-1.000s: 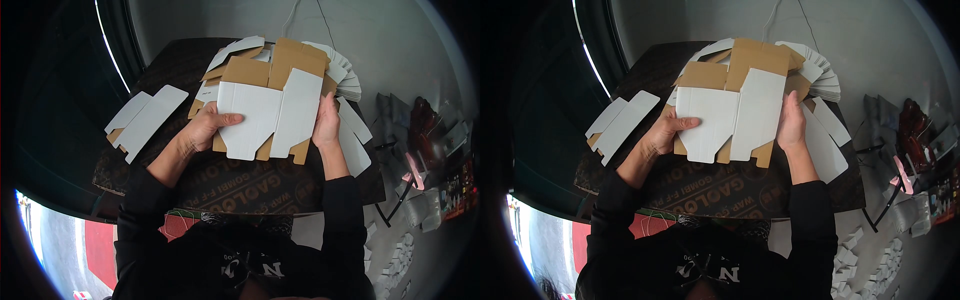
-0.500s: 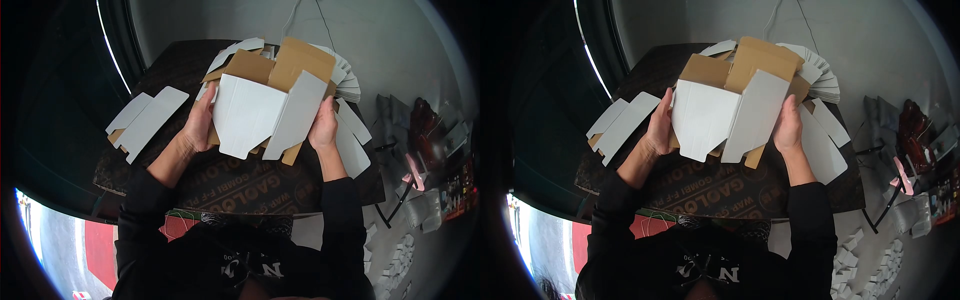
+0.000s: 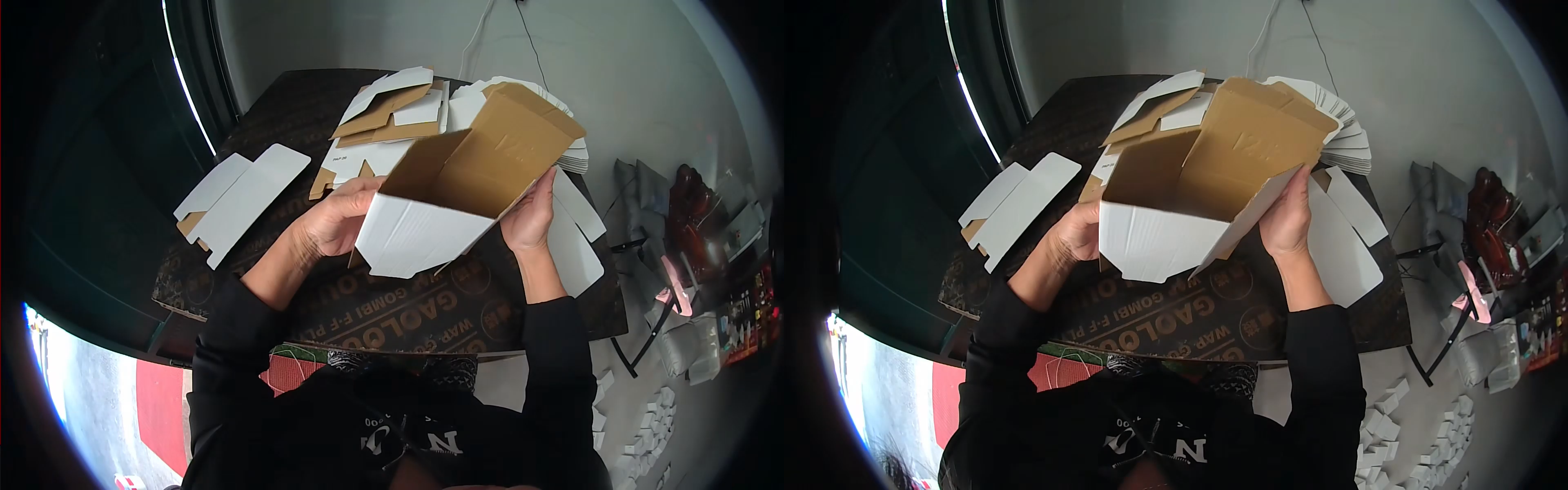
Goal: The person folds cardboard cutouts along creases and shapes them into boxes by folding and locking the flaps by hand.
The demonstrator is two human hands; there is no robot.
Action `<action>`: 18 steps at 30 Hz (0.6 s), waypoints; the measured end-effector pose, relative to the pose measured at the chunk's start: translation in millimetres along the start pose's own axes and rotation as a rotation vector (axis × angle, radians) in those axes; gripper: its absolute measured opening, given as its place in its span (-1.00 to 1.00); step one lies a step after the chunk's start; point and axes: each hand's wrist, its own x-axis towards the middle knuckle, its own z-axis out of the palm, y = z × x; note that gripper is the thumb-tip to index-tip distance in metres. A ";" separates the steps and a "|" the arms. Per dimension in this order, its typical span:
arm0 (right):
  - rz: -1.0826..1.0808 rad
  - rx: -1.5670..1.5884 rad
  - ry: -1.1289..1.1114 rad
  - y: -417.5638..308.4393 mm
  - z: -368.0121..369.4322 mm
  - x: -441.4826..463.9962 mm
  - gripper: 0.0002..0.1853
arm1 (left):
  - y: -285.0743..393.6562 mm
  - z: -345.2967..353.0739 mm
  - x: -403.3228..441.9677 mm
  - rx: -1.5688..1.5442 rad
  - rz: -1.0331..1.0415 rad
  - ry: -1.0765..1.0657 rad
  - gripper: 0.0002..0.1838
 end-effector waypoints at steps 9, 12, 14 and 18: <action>0.035 -0.056 -0.088 19.0 -34.1 -8.0 -0.40 | -33.5 -14.2 14.3 -0.347 -0.122 0.142 -0.39; 0.046 -0.071 -0.086 19.0 -30.3 -8.2 -0.38 | -47.9 -24.2 19.3 -0.397 -0.120 0.110 -0.41; -0.001 -0.059 -0.039 13.0 -13.0 -8.8 -0.41 | -53.2 -27.2 20.5 -0.476 -0.150 0.149 -0.42; -0.013 -0.056 -0.018 8.1 -3.4 -10.3 -0.34 | -39.6 -13.0 18.0 -0.640 -0.145 0.157 -0.43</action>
